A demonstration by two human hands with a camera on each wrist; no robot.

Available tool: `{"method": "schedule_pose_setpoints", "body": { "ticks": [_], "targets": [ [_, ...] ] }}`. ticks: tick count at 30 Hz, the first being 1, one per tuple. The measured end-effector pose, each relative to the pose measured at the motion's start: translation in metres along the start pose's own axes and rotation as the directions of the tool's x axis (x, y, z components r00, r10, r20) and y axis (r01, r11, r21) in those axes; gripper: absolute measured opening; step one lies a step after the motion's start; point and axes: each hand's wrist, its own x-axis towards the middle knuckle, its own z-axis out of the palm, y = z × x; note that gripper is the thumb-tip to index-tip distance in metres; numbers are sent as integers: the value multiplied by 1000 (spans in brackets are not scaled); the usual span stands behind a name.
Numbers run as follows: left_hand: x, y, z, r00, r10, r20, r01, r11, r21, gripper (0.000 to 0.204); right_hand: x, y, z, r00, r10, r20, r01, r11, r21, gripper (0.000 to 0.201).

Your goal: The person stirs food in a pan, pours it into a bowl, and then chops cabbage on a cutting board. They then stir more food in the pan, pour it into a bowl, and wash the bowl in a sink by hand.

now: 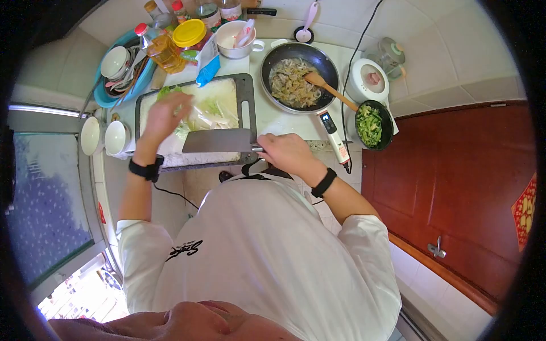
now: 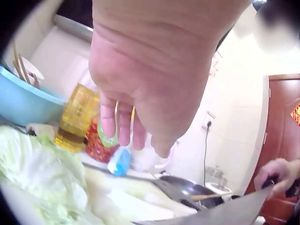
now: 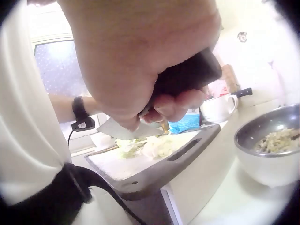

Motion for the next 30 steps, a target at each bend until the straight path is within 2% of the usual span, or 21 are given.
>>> {"method": "schedule_pose_setpoints", "body": {
  "ticks": [1,2,3,4,5,6,7,9,13,15,19,22,23,25,26,28,29,30],
  "targets": [
    [-5,-5,-10,993,-96,-74,99,995,33,21,-7,2,-3,996,89,0,-89,993,75,26],
    [-15,-12,-13,991,-106,-78,109,993,39,21,-12,3,-4,985,172,5,-170,974,148,26],
    [-28,-20,-13,979,-152,-132,162,985,62,24,-17,5,-5,988,157,5,-156,976,150,26],
    [-42,-24,-10,962,-198,-188,217,973,84,27,-22,6,-3,965,262,3,-253,929,269,25],
    [-57,-24,1,959,-211,-192,232,968,94,27,-27,7,0,931,363,18,-342,858,384,25],
    [-73,-21,17,972,-179,-153,197,974,111,28,-31,9,6,914,406,0,-371,836,404,24],
    [-85,-14,29,982,-149,-113,162,979,125,30,-31,9,11,921,390,2,-357,841,406,24],
    [-89,15,44,980,-160,-121,181,966,184,28,-27,8,16,864,503,-12,-427,747,509,24],
    [-96,7,69,970,-178,-165,217,941,258,25,-17,1,16,858,513,-18,-407,701,586,23],
    [-101,-1,70,977,-201,-76,211,963,169,21,-14,-1,17,844,536,21,-431,655,620,22],
    [-110,-19,53,982,-190,-7,190,975,112,16,-13,-4,27,845,535,5,-414,647,640,22],
    [-95,-28,16,967,-95,-236,119,989,88,21,-14,-8,31,833,553,-8,-412,632,656,21],
    [-90,-34,13,967,-97,-236,120,989,85,21,-14,-10,31,834,551,-15,-404,630,663,21],
    [-79,-51,9,975,-89,-202,119,983,140,38,-12,-13,33,836,549,-22,-396,629,669,20],
    [-77,-55,9,975,-90,-202,119,983,140,38,-12,-14,36,831,556,-17,-404,623,669,22],
    [-70,-60,9,999,5,-33,2,974,227,60,-11,-19,37,825,565,-16,-410,618,671,25],
    [-69,-60,8,999,9,-34,-1,974,228,60,-10,-24,37,819,574,-7,-418,605,677,24],
    [-68,-59,6,998,7,56,-24,954,299,69,-10,-30,37,811,586,4,-429,590,684,23]
  ]
}}
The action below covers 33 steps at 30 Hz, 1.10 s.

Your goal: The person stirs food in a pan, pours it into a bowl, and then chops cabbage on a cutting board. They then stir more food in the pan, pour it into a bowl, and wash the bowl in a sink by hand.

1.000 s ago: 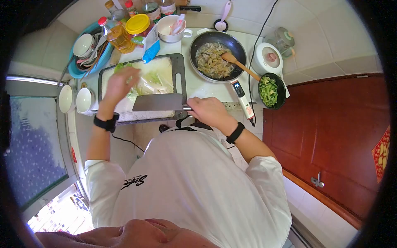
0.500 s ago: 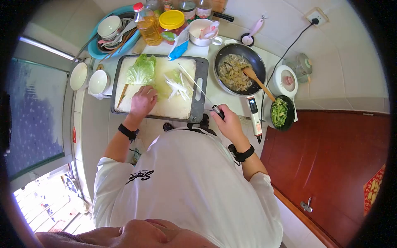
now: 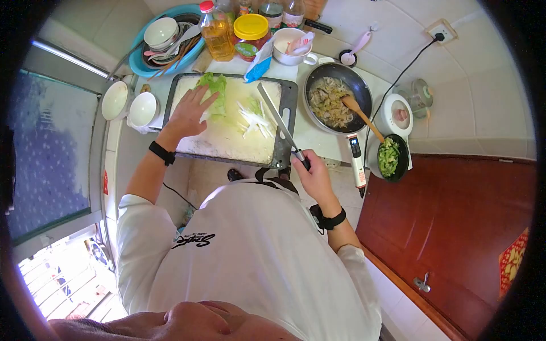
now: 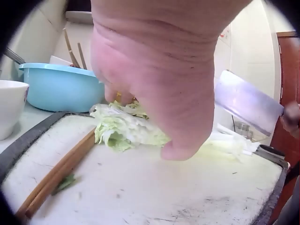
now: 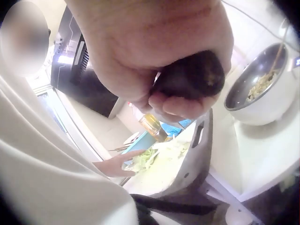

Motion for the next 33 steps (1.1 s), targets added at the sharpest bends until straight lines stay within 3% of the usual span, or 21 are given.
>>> {"method": "schedule_pose_setpoints", "body": {
  "ticks": [1,5,7,9,11,14,15,17,18,22,25,28,30,32,33],
  "targets": [
    [1,-1,-1,996,20,88,-27,997,74,79,-3,-3,4,1000,4,-6,-4,1000,3,23],
    [11,-18,25,990,58,127,-69,994,81,76,-18,-24,25,991,124,60,-133,970,203,20],
    [16,-22,34,971,58,233,-102,978,182,70,-27,-26,37,986,151,70,-164,953,254,19],
    [24,-26,34,963,31,267,-76,984,162,63,-35,-23,48,993,118,26,-121,966,227,18],
    [30,-30,27,953,2,301,-49,988,147,56,-43,-20,56,987,159,40,-164,951,261,18],
    [37,-36,5,983,-158,94,152,986,63,52,-49,-22,65,985,168,27,-168,940,296,19],
    [39,-35,-11,984,-152,92,147,987,64,52,-50,-25,67,982,179,52,-186,940,285,20],
    [41,-36,-36,961,-273,46,273,962,3,55,-51,-29,72,979,191,74,-205,941,271,20],
    [37,-44,-37,967,-243,-71,240,969,-55,56,-51,-30,76,981,168,94,-186,950,250,20],
    [30,-34,-84,935,-283,-212,271,959,-85,59,-46,-29,89,981,116,154,-136,982,128,23],
    [18,-22,-93,923,-291,-251,293,956,-29,61,-37,-31,91,987,81,138,-91,993,69,25],
    [3,-1,-61,930,-283,-232,312,945,98,62,-28,-34,92,993,81,84,-84,996,31,29],
    [-6,23,-32,955,-258,-147,284,938,199,61,-20,-35,93,996,67,60,-67,998,-9,30],
    [-17,45,21,949,-313,36,295,925,241,70,-13,-29,98,995,80,53,-80,997,6,30],
    [-22,59,24,950,-311,34,294,926,236,70,-11,-27,99,995,88,51,-89,996,22,29]
  ]
}}
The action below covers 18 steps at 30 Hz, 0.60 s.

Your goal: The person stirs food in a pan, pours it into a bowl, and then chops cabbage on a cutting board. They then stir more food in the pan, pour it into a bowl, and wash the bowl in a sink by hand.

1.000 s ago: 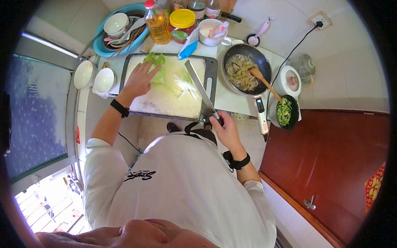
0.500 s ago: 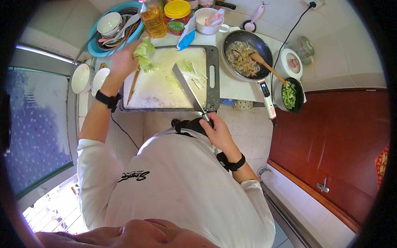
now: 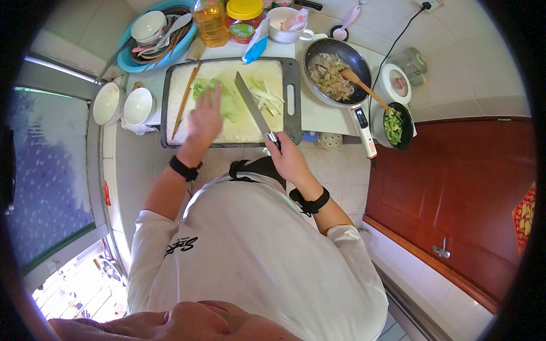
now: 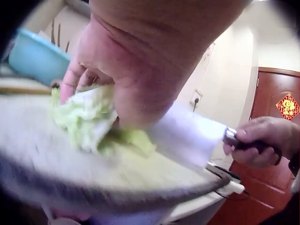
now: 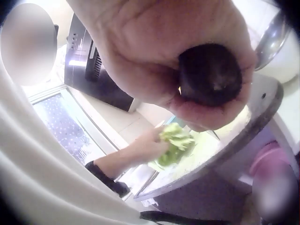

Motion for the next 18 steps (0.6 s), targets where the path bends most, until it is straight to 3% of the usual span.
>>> {"method": "schedule_pose_setpoints", "body": {
  "ticks": [2,3,5,6,8,11,13,18],
  "targets": [
    [-18,20,-5,991,-6,133,33,978,-204,76,0,-8,0,1000,-6,-7,6,1000,-21,29],
    [-20,18,-7,991,2,133,26,978,-207,76,-1,-10,1,1000,-8,-12,7,999,-34,28],
    [-28,5,-10,999,28,-16,-32,941,-336,70,-1,-9,3,998,-47,-28,46,998,-40,27],
    [-30,-2,-8,999,39,-11,-41,941,-337,70,-1,-9,5,994,-101,-43,99,994,-50,27],
    [-28,-15,-1,943,215,-252,-288,910,-299,53,-3,-15,8,994,-96,-54,92,994,-62,25],
    [-29,-10,22,933,239,-268,-335,848,-411,38,-6,-33,8,995,-90,-36,86,993,-83,24],
    [-29,-4,21,936,220,-276,-321,855,-408,37,-5,-36,11,989,-149,-18,146,983,-110,29],
    [-27,1,24,946,163,-279,-275,858,-433,35,-2,-43,13,993,-119,28,122,980,-155,29]
  ]
}}
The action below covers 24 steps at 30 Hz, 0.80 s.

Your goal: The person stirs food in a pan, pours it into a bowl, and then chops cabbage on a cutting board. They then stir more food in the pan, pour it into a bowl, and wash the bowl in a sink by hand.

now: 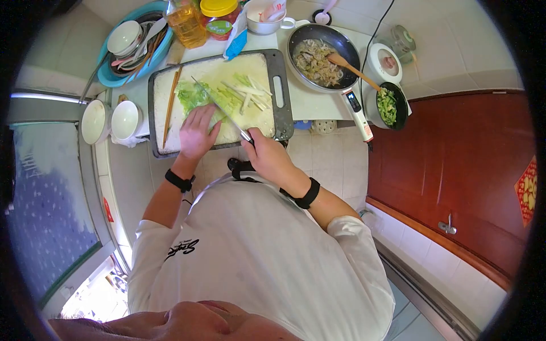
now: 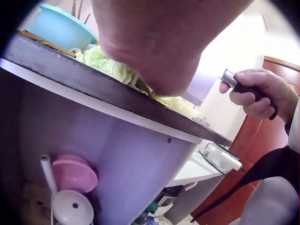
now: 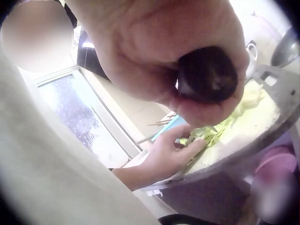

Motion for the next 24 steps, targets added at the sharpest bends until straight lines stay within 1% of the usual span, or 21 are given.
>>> {"method": "schedule_pose_setpoints", "body": {
  "ticks": [2,4,5,7,11,13,14,16,17,19,20,22,24],
  "targets": [
    [-1,-5,-1,999,6,-44,-7,1000,-25,33,-2,-2,-1,1000,12,15,-12,1000,-16,29],
    [-1,-3,-3,998,-4,-55,2,999,-42,33,-8,-3,-2,996,22,81,-14,996,-93,27],
    [-1,-3,-2,998,-16,-67,12,998,-55,32,-8,-5,-3,996,29,81,-22,995,-95,27],
    [0,-7,1,998,-22,-62,17,997,-78,31,-7,-9,-4,988,63,140,-37,982,-185,27],
    [0,-8,2,998,-51,-42,46,992,-114,30,14,-7,14,987,47,151,-17,982,-191,28],
    [-2,-10,4,998,-54,-45,48,992,-115,31,28,0,29,995,-1,103,18,987,-161,25],
    [-2,-10,5,997,-50,-53,44,993,-112,31,37,-2,32,995,-2,102,18,986,-163,25],
    [-2,-9,3,997,-56,-45,50,991,-126,33,52,-7,35,997,-27,68,36,989,-146,28],
    [-3,-8,1,998,-60,-33,55,989,-137,35,55,-5,36,997,-31,67,41,988,-147,28],
    [-7,-9,-3,999,-40,-20,37,993,-112,36,57,5,39,999,14,36,-9,993,-121,23],
    [-8,-10,-5,1000,-21,-1,21,996,-91,38,56,11,38,999,5,34,-1,992,-125,23],
    [-12,-11,-3,999,-33,-15,31,993,-112,38,53,18,30,1000,-3,-20,2,999,-52,24],
    [-14,-11,-1,999,-49,-24,45,990,-132,39,51,18,23,1000,-9,-3,9,998,-55,25]
  ]
}}
